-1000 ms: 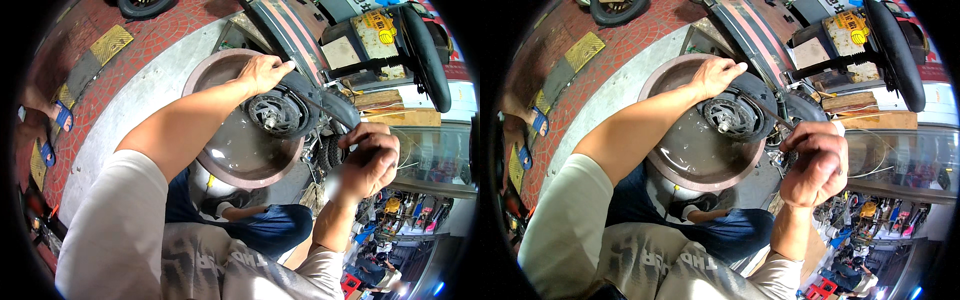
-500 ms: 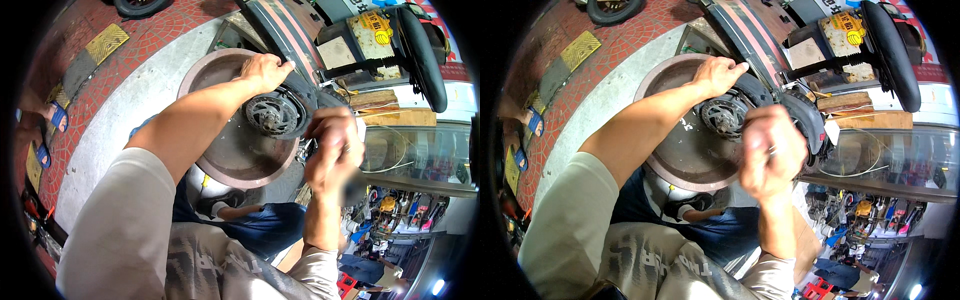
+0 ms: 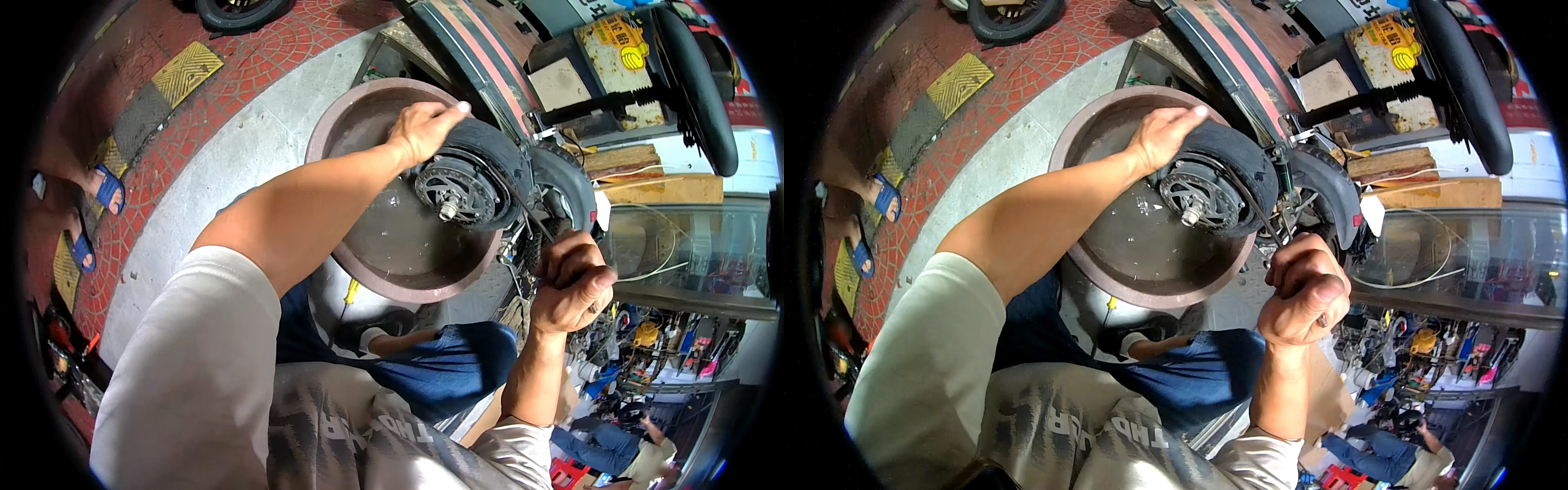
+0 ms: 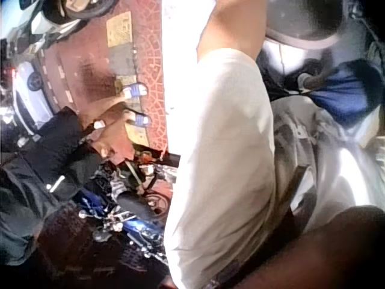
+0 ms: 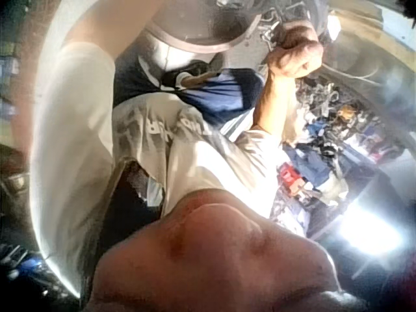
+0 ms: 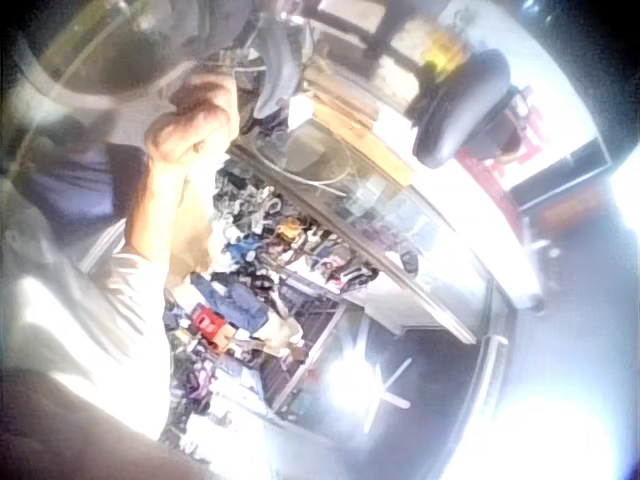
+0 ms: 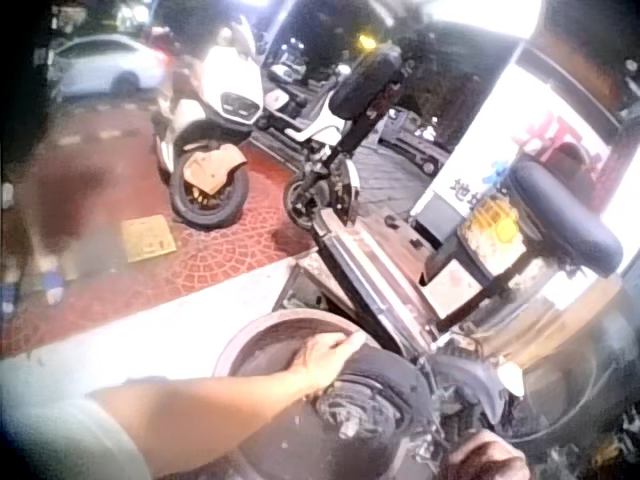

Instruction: The person pries a tire off a scooter's hub motor wheel using a screwdriver and then submerses the wheel assembly into a tub of water.

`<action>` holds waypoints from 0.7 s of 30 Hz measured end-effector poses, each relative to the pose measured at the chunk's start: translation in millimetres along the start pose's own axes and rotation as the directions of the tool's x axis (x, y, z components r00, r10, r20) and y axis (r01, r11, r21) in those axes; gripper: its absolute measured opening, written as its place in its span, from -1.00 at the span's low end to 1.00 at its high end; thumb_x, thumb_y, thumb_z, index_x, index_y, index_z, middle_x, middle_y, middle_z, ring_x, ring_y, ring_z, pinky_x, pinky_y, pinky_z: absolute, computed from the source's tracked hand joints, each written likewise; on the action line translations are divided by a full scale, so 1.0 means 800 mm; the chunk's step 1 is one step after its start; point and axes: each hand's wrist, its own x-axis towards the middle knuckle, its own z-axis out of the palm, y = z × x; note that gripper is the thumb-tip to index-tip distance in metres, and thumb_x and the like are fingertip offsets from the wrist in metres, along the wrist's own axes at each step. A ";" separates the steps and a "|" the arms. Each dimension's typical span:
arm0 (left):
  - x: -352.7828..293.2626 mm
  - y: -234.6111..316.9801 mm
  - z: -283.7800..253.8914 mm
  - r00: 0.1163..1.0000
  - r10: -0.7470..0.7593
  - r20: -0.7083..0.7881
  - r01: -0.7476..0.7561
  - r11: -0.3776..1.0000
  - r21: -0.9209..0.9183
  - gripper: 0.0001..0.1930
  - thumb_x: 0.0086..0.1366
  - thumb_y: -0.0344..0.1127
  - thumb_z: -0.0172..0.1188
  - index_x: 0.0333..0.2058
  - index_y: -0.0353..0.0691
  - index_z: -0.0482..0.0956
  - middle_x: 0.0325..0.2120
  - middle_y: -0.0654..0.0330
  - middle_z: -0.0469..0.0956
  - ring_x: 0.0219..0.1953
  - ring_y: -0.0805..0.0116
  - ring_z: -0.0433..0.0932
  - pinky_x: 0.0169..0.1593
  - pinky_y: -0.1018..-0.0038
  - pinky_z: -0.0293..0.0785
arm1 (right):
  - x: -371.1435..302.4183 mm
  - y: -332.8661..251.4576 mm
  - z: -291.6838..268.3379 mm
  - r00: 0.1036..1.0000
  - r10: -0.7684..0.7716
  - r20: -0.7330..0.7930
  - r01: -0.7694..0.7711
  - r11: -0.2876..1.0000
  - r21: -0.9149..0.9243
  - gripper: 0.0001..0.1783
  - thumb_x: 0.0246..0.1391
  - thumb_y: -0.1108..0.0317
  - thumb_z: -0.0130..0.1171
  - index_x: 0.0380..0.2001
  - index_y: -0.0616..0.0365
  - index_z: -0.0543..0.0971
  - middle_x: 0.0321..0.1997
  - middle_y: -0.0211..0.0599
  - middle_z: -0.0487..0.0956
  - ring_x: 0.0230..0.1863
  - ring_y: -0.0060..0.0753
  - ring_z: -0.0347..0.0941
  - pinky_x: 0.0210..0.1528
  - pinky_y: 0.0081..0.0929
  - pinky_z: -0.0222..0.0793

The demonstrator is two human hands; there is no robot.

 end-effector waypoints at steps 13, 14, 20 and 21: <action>0.003 0.104 0.020 0.995 -0.084 0.045 0.047 0.838 0.543 -0.20 0.30 0.44 0.05 -0.17 -0.34 0.77 -0.08 -0.20 0.69 0.09 -0.15 0.64 0.19 0.09 0.51 | 0.009 -0.007 -0.022 0.968 0.130 -0.214 -0.127 0.992 0.026 -0.29 0.58 -0.13 -0.36 -0.59 0.17 0.23 -0.60 -0.21 0.30 -0.70 -0.57 0.13 -0.71 -0.59 0.20; 0.004 0.105 0.021 0.994 -0.090 0.064 0.036 0.811 0.584 -0.21 0.30 0.42 0.07 -0.12 -0.34 0.76 -0.04 -0.19 0.68 0.10 -0.15 0.63 0.20 0.09 0.51 | 0.007 -0.005 -0.023 0.966 0.140 -0.218 -0.135 0.990 0.037 -0.30 0.58 -0.13 -0.36 -0.59 0.16 0.23 -0.60 -0.21 0.30 -0.70 -0.56 0.13 -0.71 -0.59 0.19; 0.003 0.043 0.012 0.969 0.244 -0.036 -0.209 0.890 0.405 -0.27 0.31 0.39 0.12 -0.21 -0.32 0.75 -0.16 -0.15 0.71 -0.03 -0.11 0.67 0.09 0.13 0.50 | -0.034 0.009 -0.034 0.946 0.126 -0.299 -0.092 0.988 0.124 -0.31 0.57 -0.15 -0.36 -0.59 0.12 0.18 -0.60 -0.24 0.25 -0.68 -0.53 0.11 -0.73 -0.58 0.20; 0.007 0.025 0.005 0.977 0.206 -0.044 -0.185 0.939 0.291 -0.26 0.27 0.44 0.14 -0.17 -0.25 0.76 -0.14 -0.13 0.71 -0.04 -0.08 0.67 0.12 0.18 0.50 | -0.039 0.010 -0.034 0.940 0.133 -0.314 -0.102 0.988 0.114 -0.30 0.56 -0.18 -0.37 -0.58 0.11 0.19 -0.59 -0.23 0.26 -0.69 -0.54 0.10 -0.73 -0.58 0.20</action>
